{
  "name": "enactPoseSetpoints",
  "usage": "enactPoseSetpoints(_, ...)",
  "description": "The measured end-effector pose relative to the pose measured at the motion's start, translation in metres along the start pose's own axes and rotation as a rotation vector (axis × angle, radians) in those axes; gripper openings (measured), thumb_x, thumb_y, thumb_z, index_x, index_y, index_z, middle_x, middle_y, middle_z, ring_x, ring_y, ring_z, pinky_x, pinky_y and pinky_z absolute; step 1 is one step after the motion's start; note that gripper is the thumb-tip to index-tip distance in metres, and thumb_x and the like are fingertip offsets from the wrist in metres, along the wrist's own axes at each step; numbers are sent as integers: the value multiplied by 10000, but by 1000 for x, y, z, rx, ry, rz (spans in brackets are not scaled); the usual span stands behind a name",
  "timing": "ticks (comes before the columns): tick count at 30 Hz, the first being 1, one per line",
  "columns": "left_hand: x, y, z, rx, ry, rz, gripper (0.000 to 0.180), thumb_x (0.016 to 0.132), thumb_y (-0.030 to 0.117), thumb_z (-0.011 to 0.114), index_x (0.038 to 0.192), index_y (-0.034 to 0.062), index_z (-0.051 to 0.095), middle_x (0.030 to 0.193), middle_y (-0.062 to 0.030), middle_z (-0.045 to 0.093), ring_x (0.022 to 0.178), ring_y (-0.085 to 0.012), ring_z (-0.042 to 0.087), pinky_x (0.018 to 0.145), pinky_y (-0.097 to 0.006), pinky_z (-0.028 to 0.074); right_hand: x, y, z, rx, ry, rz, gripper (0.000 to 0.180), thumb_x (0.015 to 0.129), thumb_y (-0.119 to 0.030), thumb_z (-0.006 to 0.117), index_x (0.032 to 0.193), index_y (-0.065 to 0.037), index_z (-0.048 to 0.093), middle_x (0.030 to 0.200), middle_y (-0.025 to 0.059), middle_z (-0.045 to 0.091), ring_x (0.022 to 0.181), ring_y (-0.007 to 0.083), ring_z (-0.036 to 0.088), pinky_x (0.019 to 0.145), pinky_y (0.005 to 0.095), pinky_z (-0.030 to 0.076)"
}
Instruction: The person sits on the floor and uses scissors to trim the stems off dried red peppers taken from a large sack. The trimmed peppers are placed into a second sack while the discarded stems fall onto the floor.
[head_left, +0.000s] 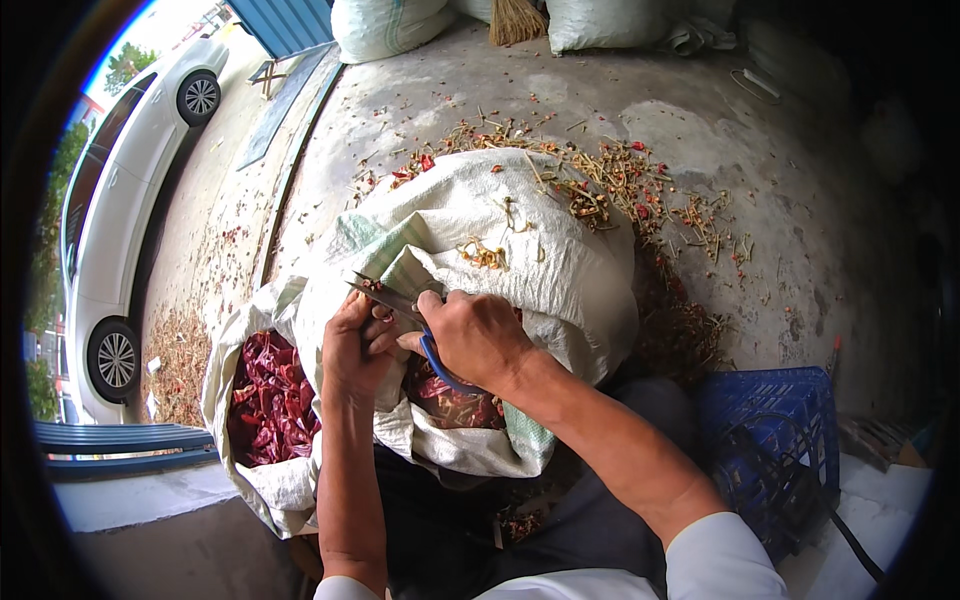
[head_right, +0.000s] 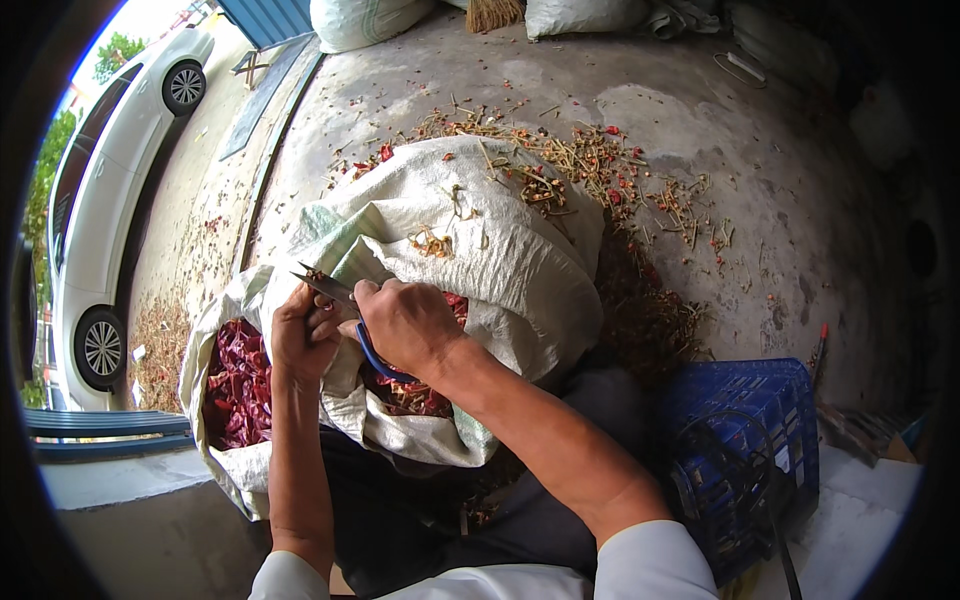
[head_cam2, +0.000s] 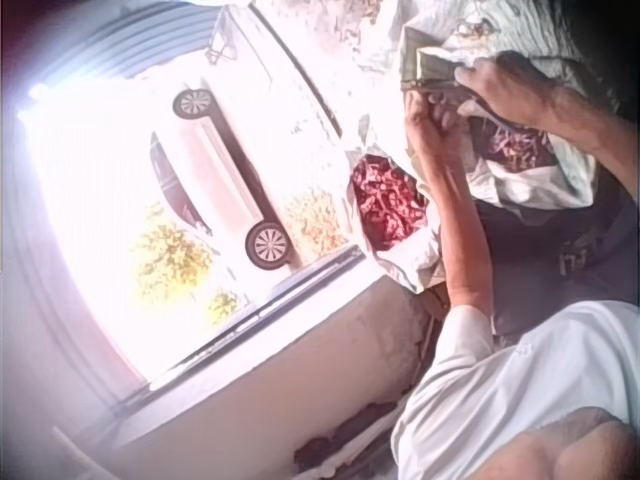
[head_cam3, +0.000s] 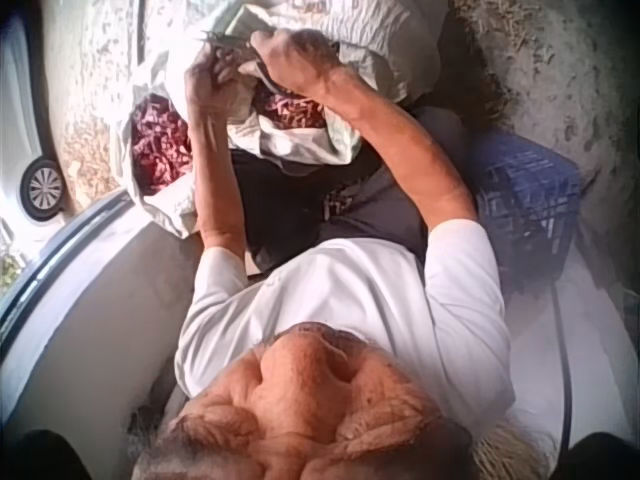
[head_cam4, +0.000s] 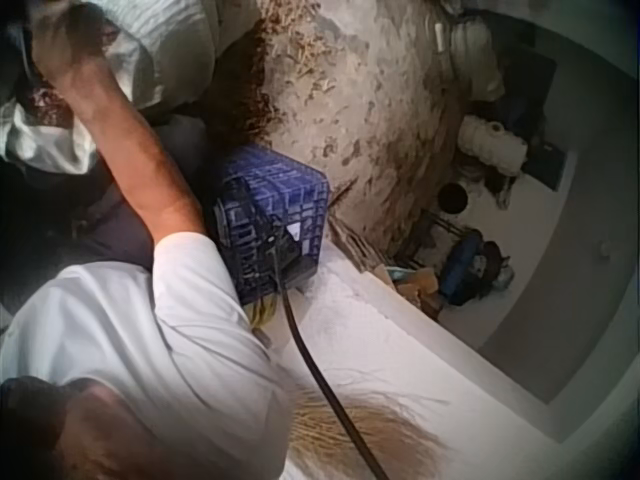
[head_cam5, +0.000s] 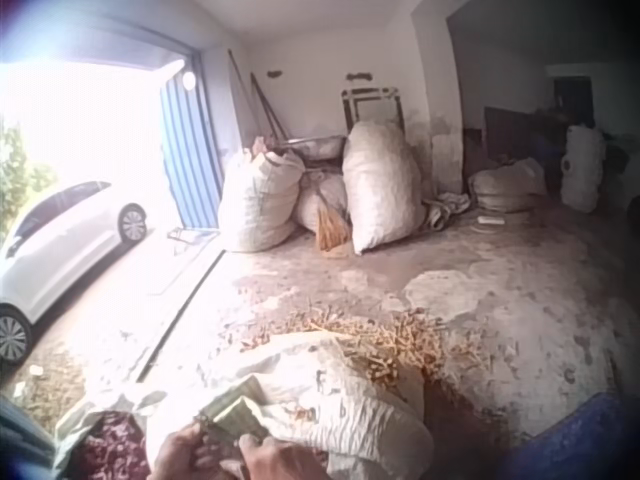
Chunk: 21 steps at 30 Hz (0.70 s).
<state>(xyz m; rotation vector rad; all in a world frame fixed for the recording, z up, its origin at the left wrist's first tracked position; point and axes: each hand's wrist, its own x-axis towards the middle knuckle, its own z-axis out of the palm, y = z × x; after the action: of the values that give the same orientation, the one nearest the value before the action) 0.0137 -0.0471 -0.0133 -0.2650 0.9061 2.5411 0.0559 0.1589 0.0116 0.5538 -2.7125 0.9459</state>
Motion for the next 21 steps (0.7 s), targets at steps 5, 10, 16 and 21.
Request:
enactPoseSetpoints(5, 1, -3, -1, -33, 24, 3, 134, 1015, 117, 499, 1053, 17, 579, 793, -38, 508, 557, -54, 333, 388, -156, 258, 1, 0, 1, -12, -16, 5, 412, 826, -381, 769, 855, -14, 583, 697, 210, 653, 657, 370, 705, 582, 420, 573)
enactPoseSetpoints(10, -1, -7, 0, -34, -18, 12, 134, 1020, 108, 487, 1065, 12, 568, 809, -39, 498, 555, -53, 325, 402, -161, 270, -1, 10, 7, -21, 77, -57, 346, 829, -318, 760, 861, -22, 584, 708, 205, 652, 642, 373, 701, 570, 423, 572)
enactPoseSetpoints(16, -1, -9, 1, -53, -4, 1, 127, 1023, 116, 493, 1061, 14, 559, 821, -38, 493, 562, -50, 330, 423, -165, 293, 3, 5, 7, -56, 28, -14, 265, 833, -251, 735, 862, -32, 589, 714, 197, 661, 658, 358, 708, 588, 421, 577)
enactPoseSetpoints(21, -5, -4, 0, -64, -5, 43, 100, 1017, 118, 525, 1037, 30, 570, 813, -43, 536, 567, -54, 347, 436, -171, 309, 6, 5, 5, -53, 63, -54, 322, 822, -313, 762, 855, -41, 593, 706, 192, 673, 668, 340, 717, 596, 421, 578)
